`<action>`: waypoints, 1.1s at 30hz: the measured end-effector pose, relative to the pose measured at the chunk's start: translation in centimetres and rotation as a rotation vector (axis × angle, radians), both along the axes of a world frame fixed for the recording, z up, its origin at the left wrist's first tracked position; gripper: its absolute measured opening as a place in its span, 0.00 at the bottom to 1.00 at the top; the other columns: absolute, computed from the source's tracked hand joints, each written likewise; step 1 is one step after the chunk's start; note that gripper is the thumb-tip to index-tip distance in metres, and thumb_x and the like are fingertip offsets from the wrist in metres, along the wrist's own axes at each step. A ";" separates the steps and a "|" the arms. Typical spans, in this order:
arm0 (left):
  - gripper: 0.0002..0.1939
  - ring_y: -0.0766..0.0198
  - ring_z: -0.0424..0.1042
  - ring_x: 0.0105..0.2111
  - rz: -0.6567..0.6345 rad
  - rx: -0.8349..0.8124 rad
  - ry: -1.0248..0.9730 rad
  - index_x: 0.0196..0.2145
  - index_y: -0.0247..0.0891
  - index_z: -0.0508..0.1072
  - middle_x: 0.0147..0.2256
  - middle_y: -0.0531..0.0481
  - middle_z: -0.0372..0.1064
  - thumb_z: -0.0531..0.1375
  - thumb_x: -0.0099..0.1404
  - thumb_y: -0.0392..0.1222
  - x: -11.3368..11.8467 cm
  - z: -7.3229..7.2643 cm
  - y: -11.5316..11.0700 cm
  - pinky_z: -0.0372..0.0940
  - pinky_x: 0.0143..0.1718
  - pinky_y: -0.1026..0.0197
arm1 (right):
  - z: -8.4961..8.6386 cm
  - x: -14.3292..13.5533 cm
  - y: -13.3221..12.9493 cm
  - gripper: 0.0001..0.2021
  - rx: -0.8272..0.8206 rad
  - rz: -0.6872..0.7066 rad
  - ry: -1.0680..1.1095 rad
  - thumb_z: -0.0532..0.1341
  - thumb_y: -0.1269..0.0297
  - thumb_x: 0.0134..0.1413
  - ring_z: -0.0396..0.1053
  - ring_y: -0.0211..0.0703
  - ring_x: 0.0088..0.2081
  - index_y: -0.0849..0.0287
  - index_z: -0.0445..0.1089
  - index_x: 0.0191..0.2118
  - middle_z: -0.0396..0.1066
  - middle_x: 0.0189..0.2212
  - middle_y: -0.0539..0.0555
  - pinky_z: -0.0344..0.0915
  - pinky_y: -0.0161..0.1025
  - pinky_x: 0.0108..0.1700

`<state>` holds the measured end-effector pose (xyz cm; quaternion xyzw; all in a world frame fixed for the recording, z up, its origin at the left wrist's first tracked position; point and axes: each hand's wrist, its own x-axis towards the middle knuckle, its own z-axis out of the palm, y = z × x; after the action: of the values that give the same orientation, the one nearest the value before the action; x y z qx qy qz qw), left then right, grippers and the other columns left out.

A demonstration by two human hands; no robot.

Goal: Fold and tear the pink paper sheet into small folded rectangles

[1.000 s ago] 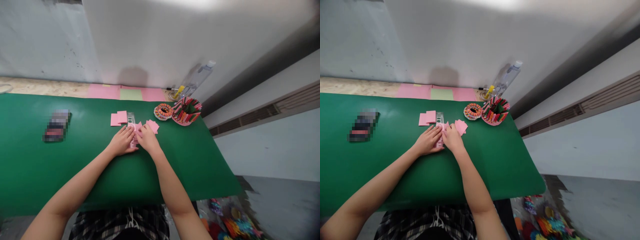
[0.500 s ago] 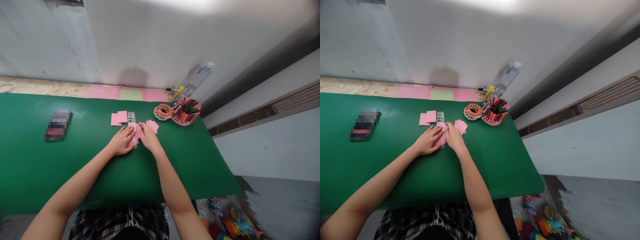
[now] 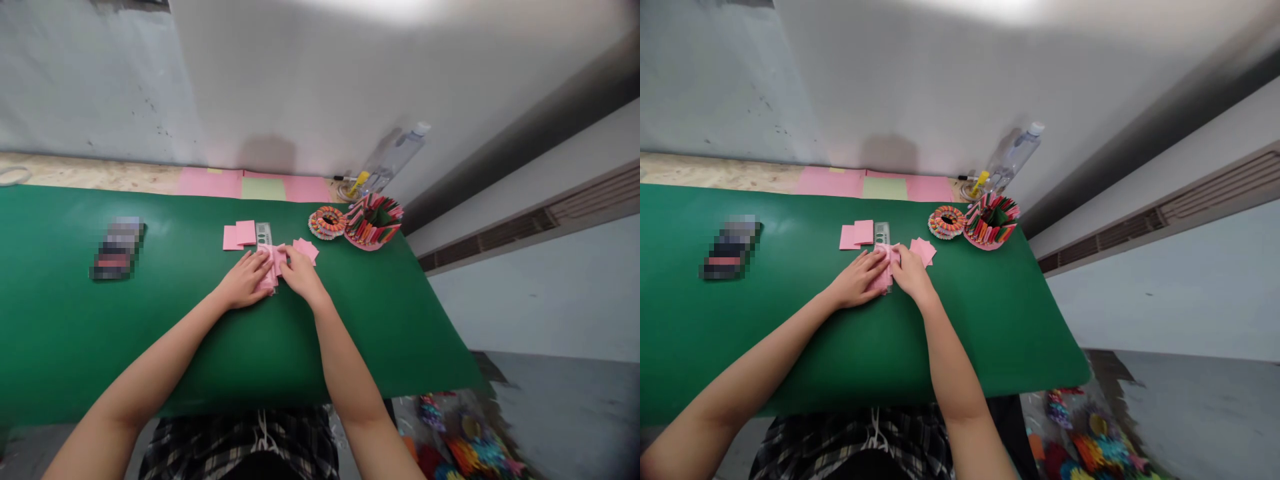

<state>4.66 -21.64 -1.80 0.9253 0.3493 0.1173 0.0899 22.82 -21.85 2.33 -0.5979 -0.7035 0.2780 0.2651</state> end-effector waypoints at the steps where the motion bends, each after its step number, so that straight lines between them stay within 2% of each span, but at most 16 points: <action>1: 0.33 0.47 0.49 0.63 0.002 0.001 -0.002 0.61 0.31 0.56 0.61 0.33 0.52 0.53 0.63 0.51 0.0 0.0 0.0 0.45 0.61 0.42 | 0.0 0.0 0.0 0.17 -0.008 -0.003 -0.014 0.51 0.74 0.51 0.70 0.41 0.34 0.63 0.66 0.47 0.73 0.39 0.58 0.65 0.39 0.41; 5: 0.33 0.46 0.50 0.62 0.007 0.002 0.004 0.61 0.31 0.57 0.61 0.34 0.53 0.54 0.62 0.52 0.0 0.1 0.0 0.45 0.61 0.42 | 0.0 0.1 0.1 0.17 -0.007 0.000 -0.047 0.51 0.74 0.51 0.69 0.41 0.33 0.63 0.67 0.47 0.73 0.35 0.56 0.65 0.38 0.39; 10: 0.32 0.47 0.53 0.61 0.014 -0.001 0.016 0.59 0.32 0.61 0.60 0.34 0.55 0.55 0.62 0.53 0.0 0.5 0.2 0.43 0.62 0.41 | -0.7 0.5 0.5 0.14 0.086 -0.018 -0.010 0.53 0.75 0.51 0.70 0.41 0.35 0.61 0.70 0.42 0.73 0.39 0.57 0.65 0.39 0.42; 17: 0.33 0.48 0.50 0.62 0.007 -0.030 0.041 0.60 0.34 0.59 0.62 0.39 0.52 0.54 0.62 0.55 -0.1 0.8 0.3 0.39 0.62 0.40 | -1.2 0.9 0.9 0.12 0.162 -0.089 -0.085 0.53 0.74 0.53 0.71 0.45 0.38 0.63 0.73 0.38 0.74 0.37 0.60 0.66 0.43 0.44; 25: 0.33 0.49 0.51 0.62 0.022 -0.018 0.044 0.60 0.34 0.60 0.61 0.40 0.54 0.54 0.62 0.55 -0.1 1.0 0.4 0.33 0.63 0.41 | -1.0 1.3 0.9 0.14 0.071 -0.099 -0.143 0.52 0.78 0.53 0.71 0.44 0.43 0.62 0.72 0.40 0.74 0.40 0.59 0.64 0.42 0.48; 29: 0.33 0.50 0.50 0.62 0.018 -0.029 0.059 0.60 0.35 0.60 0.62 0.41 0.53 0.53 0.63 0.57 -0.2 1.2 0.4 0.31 0.64 0.42 | -0.8 1.4 1.1 0.14 -0.033 -0.087 -0.140 0.51 0.77 0.53 0.71 0.43 0.38 0.60 0.72 0.39 0.75 0.35 0.56 0.64 0.40 0.43; 33: 0.33 0.51 0.50 0.62 0.015 -0.016 0.060 0.60 0.36 0.59 0.62 0.42 0.53 0.52 0.63 0.57 -0.2 1.2 0.4 0.27 0.64 0.44 | -1.0 1.6 0.9 0.13 -0.053 -0.030 -0.132 0.51 0.76 0.53 0.69 0.41 0.32 0.61 0.71 0.39 0.73 0.30 0.55 0.63 0.38 0.40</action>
<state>4.51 -21.29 -0.57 0.9249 0.3599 0.0873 0.0857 24.47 -20.92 1.37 -0.6321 -0.7028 0.2528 0.2063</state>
